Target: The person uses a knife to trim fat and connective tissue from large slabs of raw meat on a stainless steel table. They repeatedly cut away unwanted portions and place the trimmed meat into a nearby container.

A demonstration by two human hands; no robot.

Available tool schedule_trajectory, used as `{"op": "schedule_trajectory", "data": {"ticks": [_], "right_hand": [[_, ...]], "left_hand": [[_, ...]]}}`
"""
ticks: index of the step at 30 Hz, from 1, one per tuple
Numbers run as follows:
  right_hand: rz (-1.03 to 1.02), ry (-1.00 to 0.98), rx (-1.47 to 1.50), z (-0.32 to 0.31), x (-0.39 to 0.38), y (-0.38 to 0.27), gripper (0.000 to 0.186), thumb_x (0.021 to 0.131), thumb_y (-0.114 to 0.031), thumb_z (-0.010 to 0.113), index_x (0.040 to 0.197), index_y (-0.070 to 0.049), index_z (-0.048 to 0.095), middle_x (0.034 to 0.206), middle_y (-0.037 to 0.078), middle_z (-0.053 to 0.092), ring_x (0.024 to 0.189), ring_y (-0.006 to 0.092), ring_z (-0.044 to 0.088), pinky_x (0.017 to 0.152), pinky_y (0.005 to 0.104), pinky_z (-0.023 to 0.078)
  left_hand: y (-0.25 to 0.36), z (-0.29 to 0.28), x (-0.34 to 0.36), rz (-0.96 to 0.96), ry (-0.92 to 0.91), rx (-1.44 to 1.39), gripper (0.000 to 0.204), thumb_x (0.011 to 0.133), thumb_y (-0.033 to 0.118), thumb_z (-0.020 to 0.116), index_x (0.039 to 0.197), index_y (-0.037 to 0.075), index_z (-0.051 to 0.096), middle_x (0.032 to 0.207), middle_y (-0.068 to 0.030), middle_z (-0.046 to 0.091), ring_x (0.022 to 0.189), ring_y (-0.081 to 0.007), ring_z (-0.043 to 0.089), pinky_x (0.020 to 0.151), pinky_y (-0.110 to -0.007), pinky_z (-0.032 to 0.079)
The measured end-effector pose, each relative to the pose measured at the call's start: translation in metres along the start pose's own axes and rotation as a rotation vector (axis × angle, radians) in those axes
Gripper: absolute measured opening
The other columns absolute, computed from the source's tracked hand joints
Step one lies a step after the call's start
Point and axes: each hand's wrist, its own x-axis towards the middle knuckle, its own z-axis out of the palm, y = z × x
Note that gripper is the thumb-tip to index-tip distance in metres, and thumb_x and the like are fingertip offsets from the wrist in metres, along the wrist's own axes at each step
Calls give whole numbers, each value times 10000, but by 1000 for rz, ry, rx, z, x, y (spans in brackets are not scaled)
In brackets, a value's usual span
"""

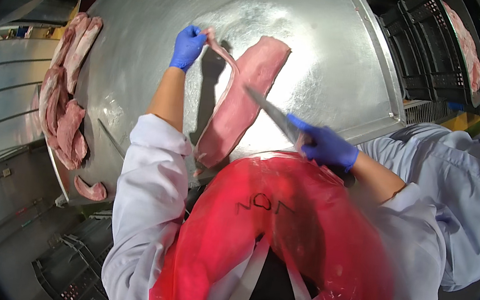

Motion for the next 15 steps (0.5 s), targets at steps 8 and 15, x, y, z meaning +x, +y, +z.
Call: {"op": "schedule_trajectory", "data": {"ticks": [8,15], "right_hand": [[-8,558,-366,-13,176,17,716,959,-137,487,1585,-321,193,806,232,671,661,346,668,655,460,549],[-101,619,-310,-48,186,9,710,935,-154,474,1581,-308,221,928,263,689,821,375,700,772,447,553]], "left_hand": [[46,64,-62,373,-420,1001,428,817,299,684,1180,87,604,1141,-232,658,1042,-421,634,950,-513,455],[118,65,-67,290,-323,812,365,838,268,650,1115,49,559,979,-221,698,911,-432,664,794,-496,520]]}}
